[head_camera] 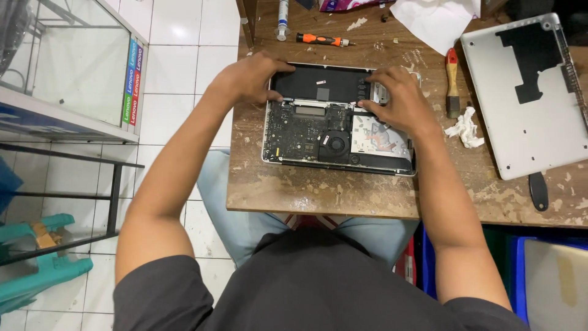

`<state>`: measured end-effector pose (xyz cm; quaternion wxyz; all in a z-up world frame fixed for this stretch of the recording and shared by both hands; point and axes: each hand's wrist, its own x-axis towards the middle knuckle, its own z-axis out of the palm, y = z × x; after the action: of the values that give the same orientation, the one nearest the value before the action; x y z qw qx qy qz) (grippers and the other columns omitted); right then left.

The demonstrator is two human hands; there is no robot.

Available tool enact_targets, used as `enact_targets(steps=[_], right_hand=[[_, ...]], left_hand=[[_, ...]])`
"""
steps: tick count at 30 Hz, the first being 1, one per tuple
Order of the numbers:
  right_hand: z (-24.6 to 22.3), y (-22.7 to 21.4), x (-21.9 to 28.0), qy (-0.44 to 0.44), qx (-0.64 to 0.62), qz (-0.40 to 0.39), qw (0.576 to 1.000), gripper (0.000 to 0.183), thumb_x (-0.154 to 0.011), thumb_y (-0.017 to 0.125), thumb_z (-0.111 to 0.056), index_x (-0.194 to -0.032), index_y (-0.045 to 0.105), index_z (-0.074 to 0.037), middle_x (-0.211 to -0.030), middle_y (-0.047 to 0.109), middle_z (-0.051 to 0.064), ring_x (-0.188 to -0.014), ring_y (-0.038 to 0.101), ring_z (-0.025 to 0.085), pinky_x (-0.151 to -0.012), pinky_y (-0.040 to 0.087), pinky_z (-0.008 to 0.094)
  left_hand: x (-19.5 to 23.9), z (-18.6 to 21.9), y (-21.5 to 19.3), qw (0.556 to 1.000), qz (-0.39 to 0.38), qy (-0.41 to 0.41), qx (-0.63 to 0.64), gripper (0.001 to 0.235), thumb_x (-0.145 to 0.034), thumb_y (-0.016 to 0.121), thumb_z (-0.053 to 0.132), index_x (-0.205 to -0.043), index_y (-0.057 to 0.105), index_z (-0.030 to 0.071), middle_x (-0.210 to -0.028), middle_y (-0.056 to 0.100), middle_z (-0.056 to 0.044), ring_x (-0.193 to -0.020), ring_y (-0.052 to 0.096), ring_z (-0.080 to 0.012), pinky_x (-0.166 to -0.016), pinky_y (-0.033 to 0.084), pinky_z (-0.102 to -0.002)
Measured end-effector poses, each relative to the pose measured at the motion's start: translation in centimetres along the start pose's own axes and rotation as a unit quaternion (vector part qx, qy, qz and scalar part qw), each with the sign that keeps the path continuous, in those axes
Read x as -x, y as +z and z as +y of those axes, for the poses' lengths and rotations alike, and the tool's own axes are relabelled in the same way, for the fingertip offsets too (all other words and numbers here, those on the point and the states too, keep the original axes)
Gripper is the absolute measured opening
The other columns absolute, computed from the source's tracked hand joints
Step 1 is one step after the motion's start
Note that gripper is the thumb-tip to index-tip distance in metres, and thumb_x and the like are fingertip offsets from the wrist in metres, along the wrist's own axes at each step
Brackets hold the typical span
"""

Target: The person cleans the interior of a disassembled laptop with a brush, then uses a screwdriver to remove screws and disconnect cables from the hard drive and fan. The person removes the hard drive and fan from the laptop chassis.

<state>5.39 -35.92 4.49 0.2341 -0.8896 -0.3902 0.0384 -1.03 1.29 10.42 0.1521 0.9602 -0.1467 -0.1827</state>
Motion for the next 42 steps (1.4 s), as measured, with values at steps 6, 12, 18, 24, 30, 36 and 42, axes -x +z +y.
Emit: enact_targets(steps=[6, 12, 18, 24, 30, 36, 42], right_hand=[[-1.8, -1.9, -0.2, 0.051, -0.006, -0.074, 0.996, 0.062, -0.100, 0.074, -0.044, -0.152, 0.061, -0.014, -0.169, 0.045, 0.020, -0.156, 0.033, 0.047, -0.122, 0.028, 0.077], [-1.9, -2.0, -0.2, 0.048, 0.005, -0.098, 0.994, 0.067, -0.100, 0.070, -0.049, -0.156, 0.058, -0.014, -0.174, 0.040, 0.018, -0.158, 0.031, 0.047, -0.123, 0.024, 0.078], [-2.0, -2.2, -0.3, 0.042, 0.005, -0.096, 0.995, 0.067, -0.101, 0.070, -0.049, -0.157, 0.057, -0.013, -0.175, 0.039, 0.016, -0.160, 0.028, 0.047, -0.125, 0.021, 0.078], [-0.9, -1.4, -0.2, 0.019, 0.010, -0.081, 0.996, 0.067, -0.102, 0.069, -0.050, -0.156, 0.059, -0.011, -0.173, 0.042, 0.020, -0.157, 0.034, 0.046, -0.125, 0.024, 0.075], [-0.1, -1.2, -0.1, -0.015, 0.008, -0.059, 0.998, 0.065, -0.103, 0.070, -0.048, -0.153, 0.062, -0.008, -0.172, 0.045, 0.021, -0.157, 0.037, 0.047, -0.123, 0.027, 0.077], [-0.3, -1.3, -0.2, 0.009, 0.006, -0.077, 0.997, 0.067, -0.102, 0.069, -0.051, -0.154, 0.061, -0.009, -0.173, 0.043, 0.020, -0.156, 0.037, 0.047, -0.124, 0.025, 0.076], [-0.1, -1.2, -0.2, -0.002, 0.013, -0.070, 0.997, 0.067, -0.103, 0.069, -0.051, -0.154, 0.061, -0.010, -0.171, 0.045, 0.022, -0.155, 0.040, 0.045, -0.124, 0.023, 0.076]], left_hand=[[-0.2, -0.8, -2.0, 0.988, -0.082, -0.004, -0.127, 0.091, -0.095, 0.085, 0.036, -0.172, 0.041, 0.013, -0.090, 0.079, -0.019, -0.106, 0.076, -0.0388, -0.104, 0.059, -0.056], [-2.4, -3.6, -0.4, 0.984, -0.066, 0.053, -0.159, 0.094, -0.088, 0.089, 0.045, -0.166, 0.048, 0.012, -0.133, 0.070, -0.024, -0.126, 0.067, -0.0451, -0.100, 0.058, -0.059], [-3.1, -3.4, -0.7, 0.968, -0.072, 0.118, -0.209, 0.094, -0.090, 0.088, 0.041, -0.165, 0.048, 0.002, -0.094, 0.080, -0.021, -0.096, 0.078, -0.0385, -0.085, 0.067, -0.053], [-2.1, -0.3, -1.9, 0.955, -0.110, 0.112, -0.253, 0.097, -0.090, 0.083, 0.038, -0.172, 0.040, 0.008, -0.078, 0.070, -0.014, -0.072, 0.072, -0.0280, -0.062, 0.064, -0.046], [-2.5, -0.1, -2.1, 0.956, -0.122, 0.101, -0.246, 0.101, -0.089, 0.086, 0.036, -0.173, 0.037, 0.009, -0.104, 0.071, -0.019, -0.075, 0.073, -0.0266, -0.065, 0.067, -0.044], [-1.7, 1.5, -2.1, 0.961, -0.123, 0.045, -0.245, 0.110, -0.085, 0.088, 0.039, -0.175, 0.029, 0.019, -0.136, 0.057, -0.020, -0.114, 0.068, -0.0371, -0.079, 0.067, -0.064], [-2.3, 0.1, -0.3, 0.958, -0.081, 0.073, -0.267, 0.111, -0.080, 0.089, 0.039, -0.171, 0.031, 0.009, -0.140, 0.057, -0.024, -0.132, 0.058, -0.0416, -0.077, 0.069, -0.061]])
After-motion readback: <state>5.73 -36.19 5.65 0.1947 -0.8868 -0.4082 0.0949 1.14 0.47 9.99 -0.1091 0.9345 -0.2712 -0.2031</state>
